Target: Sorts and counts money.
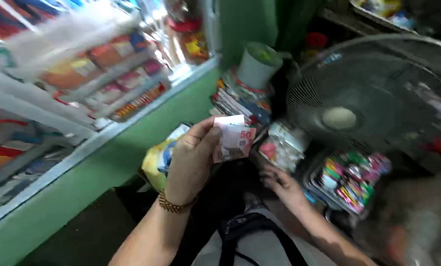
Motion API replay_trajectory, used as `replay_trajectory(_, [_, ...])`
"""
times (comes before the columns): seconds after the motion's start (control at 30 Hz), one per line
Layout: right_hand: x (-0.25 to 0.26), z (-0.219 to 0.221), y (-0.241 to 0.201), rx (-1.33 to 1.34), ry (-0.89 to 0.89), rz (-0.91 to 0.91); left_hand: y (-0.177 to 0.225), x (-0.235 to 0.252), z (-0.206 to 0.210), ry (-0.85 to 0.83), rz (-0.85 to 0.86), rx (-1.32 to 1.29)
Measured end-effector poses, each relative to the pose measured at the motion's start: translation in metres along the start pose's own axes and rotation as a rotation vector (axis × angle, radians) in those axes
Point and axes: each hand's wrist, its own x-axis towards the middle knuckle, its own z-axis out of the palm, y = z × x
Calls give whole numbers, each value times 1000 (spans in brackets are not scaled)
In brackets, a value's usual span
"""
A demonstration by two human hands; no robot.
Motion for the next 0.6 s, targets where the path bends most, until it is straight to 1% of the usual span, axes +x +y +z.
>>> replay_trajectory(0.07, [-21, 4, -25, 125, -1, -107, -22, -35, 28, -10, -46, 31])
replay_trajectory(0.13, [-45, 4, -36, 153, 61, -137, -40, -67, 52, -65, -54, 40])
replay_trajectory(0.2, [-74, -1, -33, 171, 174, -149, -58, -98, 74, -127, -50, -5])
replay_trajectory(0.23, [-90, -8, -29, 177, 200, -116, -66, -113, 84, -144, -56, -44])
replay_trajectory(0.3, [-123, -26, -18, 179, 222, -68, -81, -141, 105, -107, -117, -115])
replay_trajectory(0.33, [-140, -34, -10, 175, 237, -74, -87, -155, 117, -79, -183, -152])
replay_trajectory(0.4, [-174, -52, 5, 167, 299, -114, -100, -181, 145, -35, -374, -243])
replay_trajectory(0.5, [-227, -85, 28, 186, 450, -155, -121, -221, 198, 8, -654, -352])
replay_trajectory(0.53, [-247, -100, 34, 193, 481, -161, -129, -236, 218, -40, -721, -351])
replay_trajectory(0.6, [-290, -133, 44, 188, 522, -165, -145, -274, 260, -207, -842, -320])
